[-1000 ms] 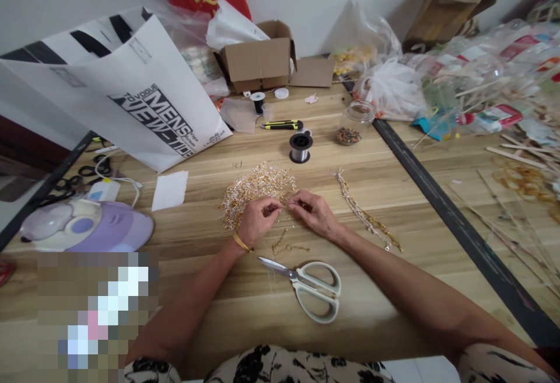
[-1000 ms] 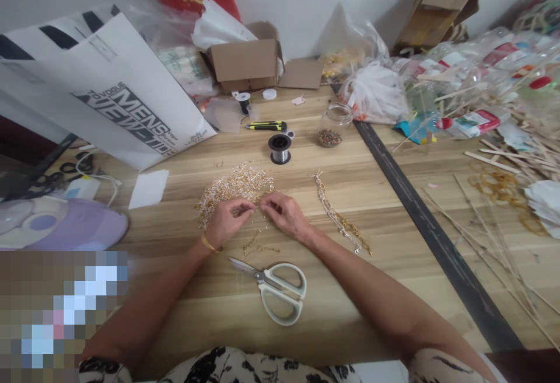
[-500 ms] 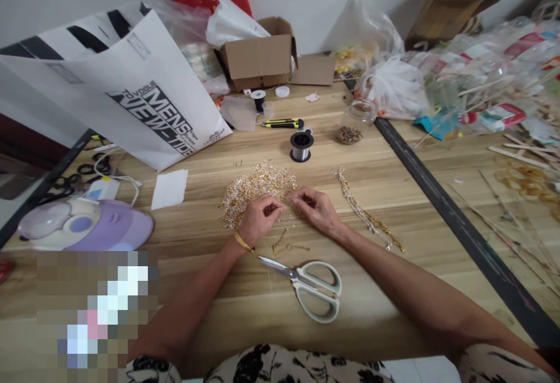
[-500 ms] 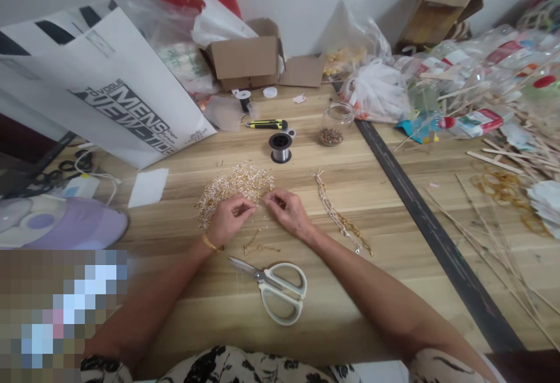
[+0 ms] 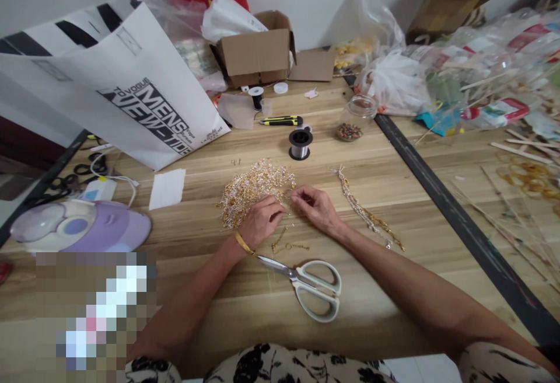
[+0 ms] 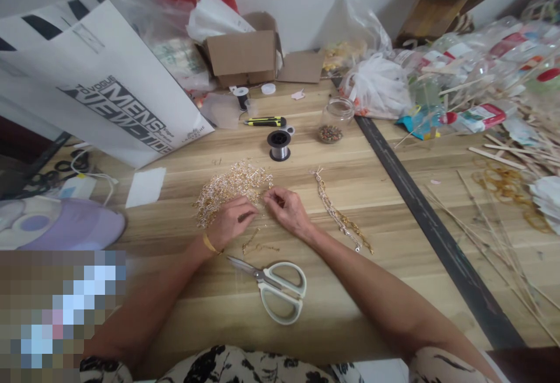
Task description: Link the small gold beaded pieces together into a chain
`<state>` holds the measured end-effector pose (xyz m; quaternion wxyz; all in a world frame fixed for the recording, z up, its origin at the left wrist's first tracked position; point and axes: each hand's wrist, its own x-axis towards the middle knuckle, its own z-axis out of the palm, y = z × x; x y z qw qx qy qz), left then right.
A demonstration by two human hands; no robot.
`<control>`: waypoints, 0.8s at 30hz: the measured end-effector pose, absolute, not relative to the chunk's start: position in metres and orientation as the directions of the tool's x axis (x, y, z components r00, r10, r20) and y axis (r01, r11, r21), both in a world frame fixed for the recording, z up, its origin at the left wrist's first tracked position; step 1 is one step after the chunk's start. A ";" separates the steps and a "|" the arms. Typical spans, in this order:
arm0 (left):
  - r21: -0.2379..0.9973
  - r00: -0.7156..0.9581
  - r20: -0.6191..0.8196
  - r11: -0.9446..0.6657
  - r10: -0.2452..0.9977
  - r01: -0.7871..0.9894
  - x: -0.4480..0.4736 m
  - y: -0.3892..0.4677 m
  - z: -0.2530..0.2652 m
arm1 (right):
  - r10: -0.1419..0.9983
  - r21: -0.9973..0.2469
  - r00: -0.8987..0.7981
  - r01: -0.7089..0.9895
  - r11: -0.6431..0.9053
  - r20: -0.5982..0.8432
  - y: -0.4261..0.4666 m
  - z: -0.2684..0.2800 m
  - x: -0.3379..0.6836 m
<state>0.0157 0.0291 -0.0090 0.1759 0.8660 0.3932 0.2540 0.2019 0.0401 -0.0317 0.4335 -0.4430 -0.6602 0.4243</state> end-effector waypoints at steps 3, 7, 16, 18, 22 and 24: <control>0.500 0.562 0.306 -0.632 0.768 0.591 0.016 0.029 -0.009 | 0.953 -0.942 -0.229 0.223 0.252 0.201 0.041 -0.033 0.202; 0.503 0.556 0.308 -0.629 0.772 0.593 0.016 0.029 -0.008 | 0.950 -0.941 -0.237 0.220 0.258 0.205 0.041 -0.033 0.202; 0.483 0.564 0.286 -0.625 0.775 0.613 0.017 0.030 -0.008 | 0.950 -0.939 -0.240 0.228 0.257 0.201 0.040 -0.032 0.202; 0.490 0.563 0.269 -0.614 0.781 0.618 0.017 0.029 -0.008 | 0.950 -0.941 -0.236 0.222 0.257 0.204 0.040 -0.032 0.202; 0.502 0.563 0.258 -0.607 0.785 0.616 0.018 0.029 -0.007 | 0.949 -0.939 -0.238 0.224 0.261 0.207 0.040 -0.032 0.202; 0.498 0.566 0.257 -0.610 0.783 0.617 0.018 0.029 -0.006 | 0.949 -0.938 -0.238 0.229 0.261 0.206 0.040 -0.032 0.202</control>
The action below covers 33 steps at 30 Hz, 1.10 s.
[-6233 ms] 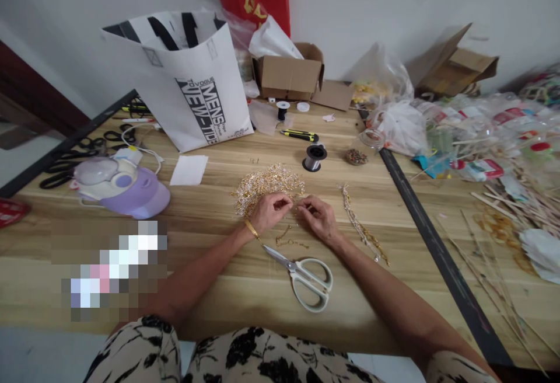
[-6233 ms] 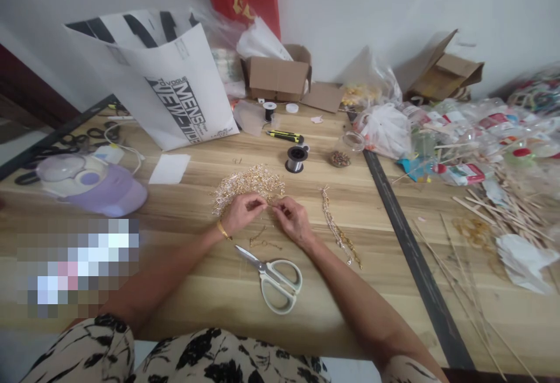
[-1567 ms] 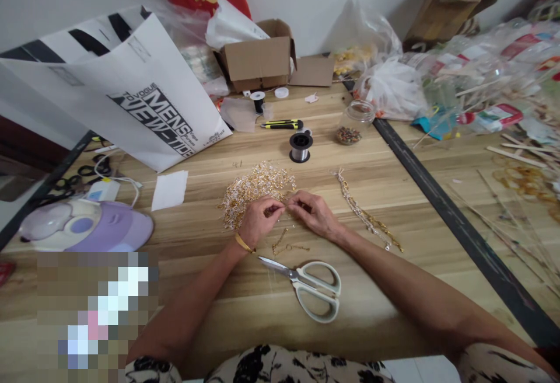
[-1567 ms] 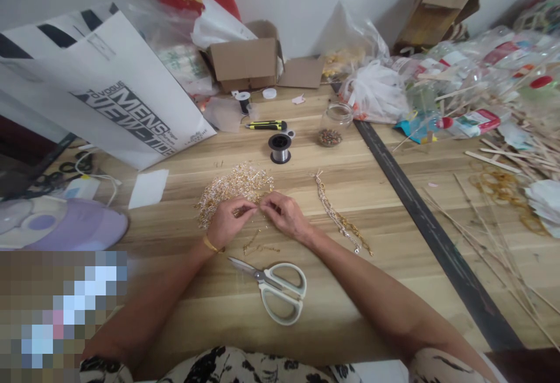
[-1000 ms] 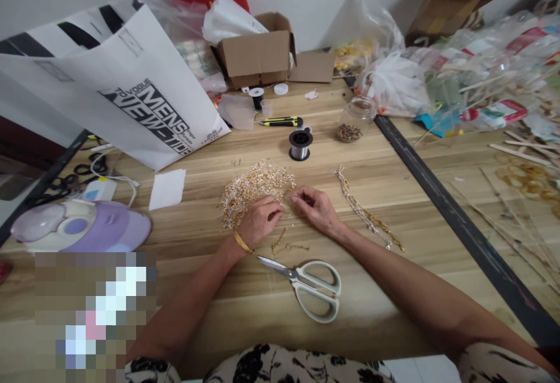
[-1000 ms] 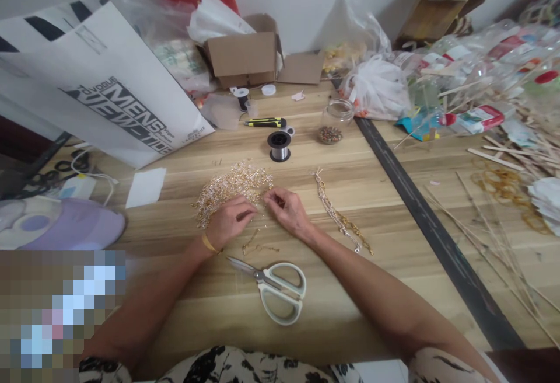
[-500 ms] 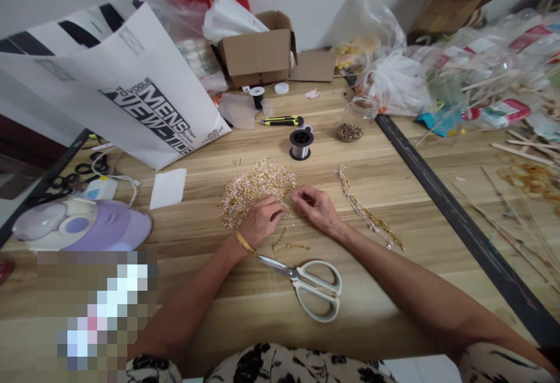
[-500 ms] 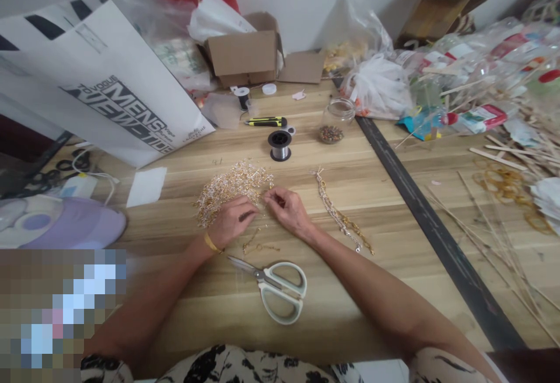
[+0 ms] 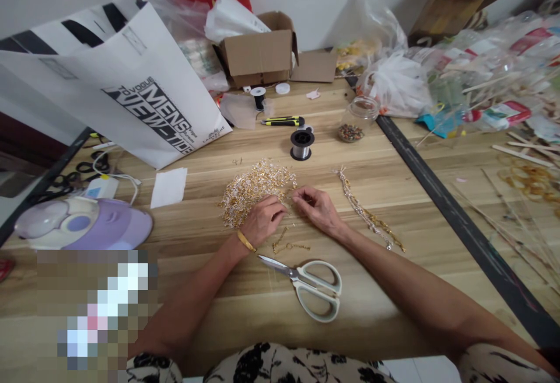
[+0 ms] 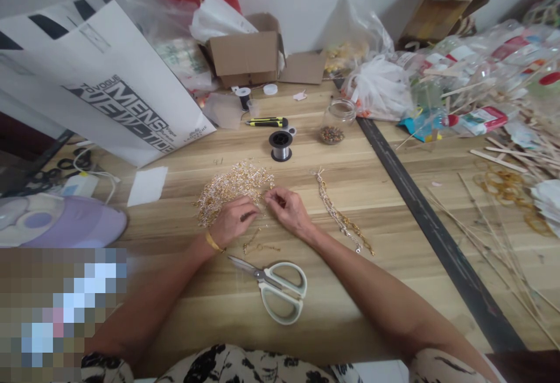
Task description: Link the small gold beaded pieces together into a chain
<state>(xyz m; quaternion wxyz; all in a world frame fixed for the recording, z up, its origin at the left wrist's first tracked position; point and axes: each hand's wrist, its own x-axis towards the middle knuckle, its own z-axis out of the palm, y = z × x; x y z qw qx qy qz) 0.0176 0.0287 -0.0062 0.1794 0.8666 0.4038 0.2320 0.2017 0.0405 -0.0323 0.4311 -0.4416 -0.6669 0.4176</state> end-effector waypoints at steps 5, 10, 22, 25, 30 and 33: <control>0.445 0.590 0.250 -0.632 0.768 0.634 0.018 0.029 -0.006 | 0.950 -0.942 -0.240 0.219 0.256 0.202 0.040 -0.032 0.202; 0.359 0.615 0.243 -0.659 0.750 0.661 0.018 0.026 -0.008 | 0.948 -0.942 -0.243 0.213 0.260 0.207 0.040 -0.031 0.201; 0.350 0.622 0.240 -0.664 0.745 0.661 0.020 0.022 -0.008 | 0.950 -0.938 -0.246 0.238 0.252 0.193 0.040 -0.028 0.201; 0.374 0.617 0.245 -0.660 0.748 0.652 0.020 0.022 -0.009 | 0.951 -0.935 -0.241 0.248 0.252 0.193 0.040 -0.028 0.201; 0.458 0.575 0.242 -0.614 0.782 0.643 0.022 0.023 -0.007 | 0.950 -0.943 -0.245 0.224 0.248 0.192 0.040 -0.029 0.201; 0.531 0.523 0.235 -0.559 0.819 0.637 0.023 0.024 -0.005 | 0.952 -0.949 -0.245 0.208 0.236 0.183 0.040 -0.029 0.201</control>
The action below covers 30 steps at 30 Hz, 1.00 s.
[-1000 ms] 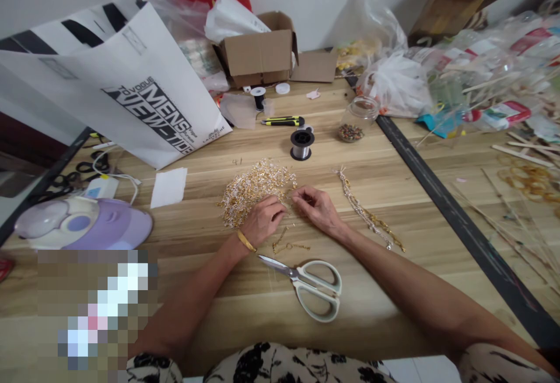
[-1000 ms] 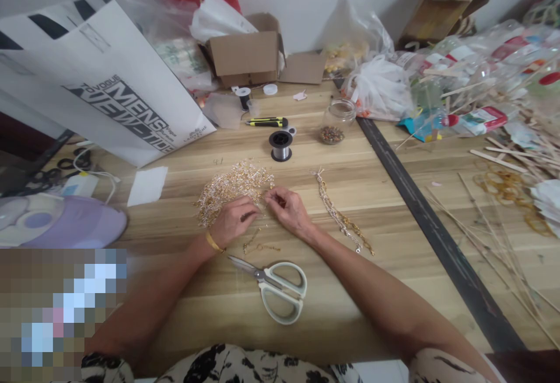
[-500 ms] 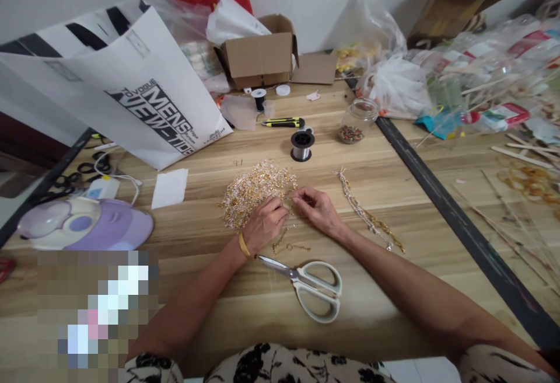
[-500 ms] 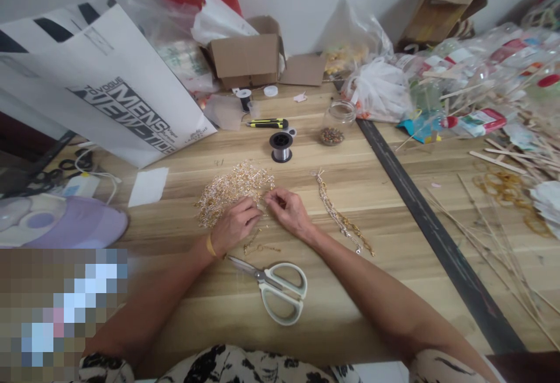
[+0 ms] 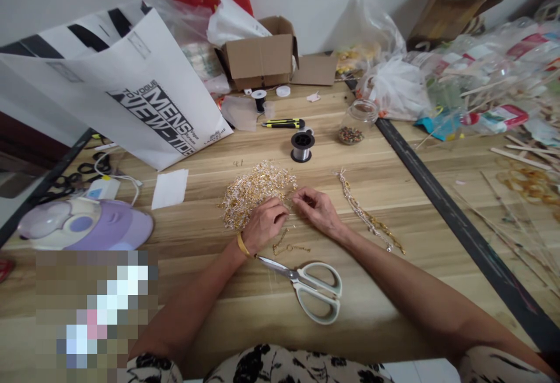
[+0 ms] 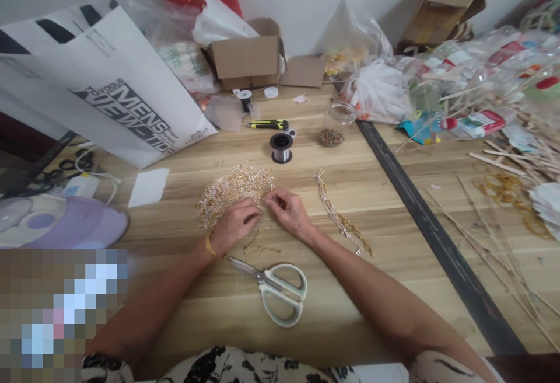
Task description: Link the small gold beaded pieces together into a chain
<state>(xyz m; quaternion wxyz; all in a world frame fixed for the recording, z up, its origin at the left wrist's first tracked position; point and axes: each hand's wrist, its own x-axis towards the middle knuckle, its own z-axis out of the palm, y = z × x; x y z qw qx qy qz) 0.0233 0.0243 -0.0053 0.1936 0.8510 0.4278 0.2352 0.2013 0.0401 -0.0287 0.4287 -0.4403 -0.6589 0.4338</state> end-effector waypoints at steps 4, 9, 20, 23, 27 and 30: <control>0.620 0.463 0.233 -0.497 0.855 0.607 0.023 0.028 -0.007 | 0.957 -0.960 -0.232 0.175 0.218 0.175 0.041 -0.031 0.201; 0.737 0.376 0.242 -0.421 0.895 0.529 0.021 0.030 -0.004 | 0.960 -0.975 -0.236 0.127 0.185 0.151 0.041 -0.032 0.202; 0.949 0.231 0.078 -0.143 0.970 0.281 0.019 0.032 0.002 | 0.950 -0.995 -0.297 0.016 0.102 0.092 0.039 -0.023 0.200; 0.961 0.211 0.042 -0.098 0.977 0.260 0.017 0.032 0.001 | 0.941 -0.994 -0.323 0.003 0.108 0.101 0.038 -0.023 0.200; 0.961 0.215 0.043 -0.099 0.976 0.257 0.017 0.030 0.002 | 0.927 -0.988 -0.352 0.024 0.151 0.133 0.038 -0.024 0.200; 0.961 0.215 0.044 -0.100 0.976 0.258 0.017 0.029 0.002 | 0.915 -0.984 -0.372 0.031 0.177 0.153 0.038 -0.025 0.199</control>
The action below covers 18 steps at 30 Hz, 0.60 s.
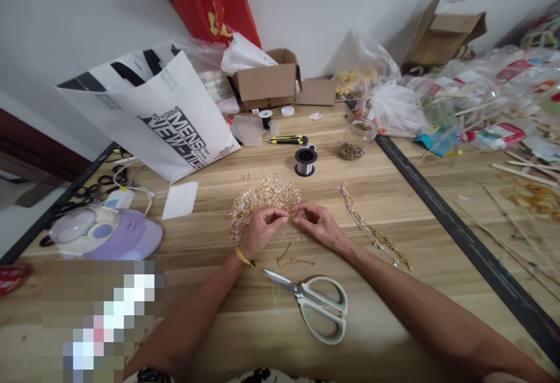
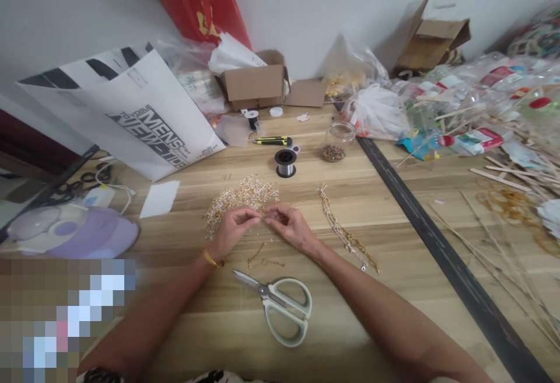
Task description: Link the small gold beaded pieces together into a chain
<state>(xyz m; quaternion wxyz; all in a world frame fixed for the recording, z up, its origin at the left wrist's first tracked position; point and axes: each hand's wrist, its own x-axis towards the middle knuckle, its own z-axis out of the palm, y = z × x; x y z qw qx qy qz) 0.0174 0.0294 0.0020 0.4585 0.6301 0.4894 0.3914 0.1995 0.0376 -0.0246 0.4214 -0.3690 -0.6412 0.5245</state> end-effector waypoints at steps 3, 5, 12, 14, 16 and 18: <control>0.959 0.216 0.045 -0.102 0.975 0.263 0.018 0.029 0.002 | 0.909 -0.981 -0.383 0.033 0.193 0.166 0.037 -0.024 0.199; 0.960 0.222 0.042 -0.101 0.974 0.262 0.018 0.029 0.002 | 0.909 -0.979 -0.380 0.042 0.200 0.169 0.037 -0.023 0.199; 0.959 0.229 0.040 -0.102 0.973 0.265 0.020 0.029 0.007 | 0.915 -0.985 -0.376 0.028 0.168 0.145 0.035 -0.018 0.199; 0.955 0.233 0.043 -0.109 0.971 0.276 0.020 0.029 0.007 | 0.915 -0.986 -0.378 0.018 0.164 0.145 0.035 -0.017 0.198; 0.952 0.242 0.047 -0.116 0.969 0.283 0.020 0.029 0.006 | 0.914 -0.985 -0.378 0.022 0.171 0.150 0.035 -0.016 0.198; 0.951 0.246 0.052 -0.123 0.968 0.285 0.019 0.029 0.004 | 0.912 -0.983 -0.379 0.029 0.182 0.158 0.035 -0.017 0.199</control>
